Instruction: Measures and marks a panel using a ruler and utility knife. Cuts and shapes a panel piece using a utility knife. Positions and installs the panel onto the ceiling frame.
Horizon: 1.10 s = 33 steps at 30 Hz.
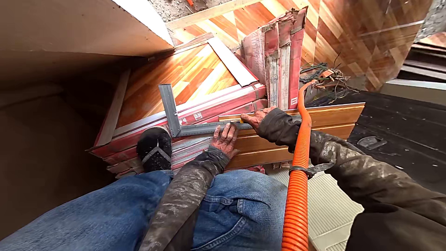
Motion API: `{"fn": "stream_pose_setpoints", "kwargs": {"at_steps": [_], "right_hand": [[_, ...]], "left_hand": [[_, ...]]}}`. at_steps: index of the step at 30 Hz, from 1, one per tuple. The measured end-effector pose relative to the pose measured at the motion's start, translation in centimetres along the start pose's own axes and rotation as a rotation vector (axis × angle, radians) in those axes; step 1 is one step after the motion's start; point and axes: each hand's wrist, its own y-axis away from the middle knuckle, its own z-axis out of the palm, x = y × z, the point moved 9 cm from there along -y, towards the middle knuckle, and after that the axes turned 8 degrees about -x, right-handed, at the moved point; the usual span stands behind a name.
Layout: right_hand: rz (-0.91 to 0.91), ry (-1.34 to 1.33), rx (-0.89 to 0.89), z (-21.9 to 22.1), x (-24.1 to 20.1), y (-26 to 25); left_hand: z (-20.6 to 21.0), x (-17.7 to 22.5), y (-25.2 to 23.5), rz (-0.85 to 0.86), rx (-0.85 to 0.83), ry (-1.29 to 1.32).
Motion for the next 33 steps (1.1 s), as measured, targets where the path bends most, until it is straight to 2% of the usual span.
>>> {"fn": "stream_pose_setpoints", "kwargs": {"at_steps": [7, 11, 13, 14, 15, 18, 20, 22, 23, 25, 27, 30, 33], "right_hand": [[0.062, -0.033, -0.099, -1.2, -1.0, 0.4], [0.114, -0.036, -0.253, -2.0, -1.4, -0.3], [0.077, -0.027, -0.15, -1.6, -1.3, 0.1], [0.024, -0.019, 0.008, -0.8, -1.0, 0.4], [0.009, -0.026, 0.096, 0.0, -0.8, 0.7], [0.015, -0.114, 0.254, 2.4, -0.6, 2.0], [0.041, -0.332, 0.326, 4.2, -0.3, 3.3], [0.081, -0.657, 0.479, 6.8, 1.5, 3.9], [0.158, -0.827, 0.566, 8.9, 2.7, 4.3], [0.439, -1.178, 0.742, 12.9, 4.1, 5.5], [0.785, -1.532, 0.856, 16.6, 3.3, 7.6], [1.155, -1.821, 1.045, 23.8, -0.2, 7.7], [1.316, -1.994, 0.991, 29.2, -3.0, 6.4]], "left_hand": [[-0.2, 0.0, -0.1, 0.004, -0.017, 0.022], [-0.1, 0.1, -0.3, 0.001, -0.076, 0.05], [0.0, 0.0, -0.3, -0.004, -0.086, 0.06], [0.0, 0.1, -0.2, -0.005, -0.083, 0.06], [0.0, 0.1, -0.3, -0.005, -0.074, 0.057], [-0.1, 0.0, -0.2, 0.008, -0.02, 0.047], [0.2, 0.1, 0.1, 0.032, 0.017, 0.033], [0.3, 0.1, 0.0, 0.049, 0.024, 0.009], [0.2, 0.1, 0.0, 0.056, 0.036, -0.009], [-0.5, 0.0, -0.2, 0.064, 0.022, -0.008], [-1.3, 0.0, -0.1, 0.068, 0.006, 0.018], [-1.6, -1.0, -0.7, 0.042, -0.155, 0.088], [-2.5, -3.5, -1.1, 0.031, 0.051, 0.075]]}}
